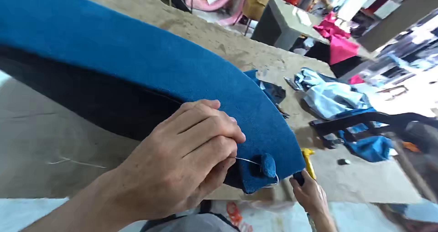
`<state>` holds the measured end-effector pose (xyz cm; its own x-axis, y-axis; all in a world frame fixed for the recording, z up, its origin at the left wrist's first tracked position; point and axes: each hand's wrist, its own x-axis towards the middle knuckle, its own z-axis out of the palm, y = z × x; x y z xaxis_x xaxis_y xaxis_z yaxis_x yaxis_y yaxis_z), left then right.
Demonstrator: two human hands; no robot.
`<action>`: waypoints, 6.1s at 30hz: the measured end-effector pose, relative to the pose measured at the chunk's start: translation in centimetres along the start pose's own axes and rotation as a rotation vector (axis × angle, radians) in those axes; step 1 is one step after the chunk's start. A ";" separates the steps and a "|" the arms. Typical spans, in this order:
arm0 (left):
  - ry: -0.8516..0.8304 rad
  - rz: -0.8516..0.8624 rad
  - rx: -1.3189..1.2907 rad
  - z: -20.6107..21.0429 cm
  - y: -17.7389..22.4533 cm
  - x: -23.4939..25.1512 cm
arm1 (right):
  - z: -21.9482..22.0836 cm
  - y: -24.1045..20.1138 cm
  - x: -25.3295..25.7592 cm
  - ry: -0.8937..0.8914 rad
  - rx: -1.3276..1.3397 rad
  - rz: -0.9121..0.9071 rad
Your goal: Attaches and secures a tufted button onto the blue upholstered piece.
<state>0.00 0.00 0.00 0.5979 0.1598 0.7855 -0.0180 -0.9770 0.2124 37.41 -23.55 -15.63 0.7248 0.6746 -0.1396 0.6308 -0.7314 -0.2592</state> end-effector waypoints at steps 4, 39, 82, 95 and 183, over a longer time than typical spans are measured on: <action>-0.075 -0.027 0.041 -0.6 0.8 0.5 | 6.0 0.7 3.0 0.080 -0.047 0.005; -0.088 0.085 0.188 0.1 0.5 0.0 | -3.8 -16.9 -11.0 0.418 1.043 -0.839; -0.133 -0.688 -0.261 -1.1 3.9 -2.6 | -7.6 -19.1 -15.1 0.061 1.260 -0.409; 0.137 -1.094 -1.210 2.2 10.9 -1.2 | -6.4 -20.0 -17.7 0.375 0.587 -0.774; 0.200 -0.544 -0.298 4.6 9.5 -2.4 | -5.8 -21.7 -14.5 0.388 1.156 -0.532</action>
<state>2.12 -10.33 -2.54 0.4241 0.6717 0.6075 0.0067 -0.6731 0.7395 14.82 -18.07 -2.41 0.6182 0.6371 0.4603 0.4030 0.2459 -0.8815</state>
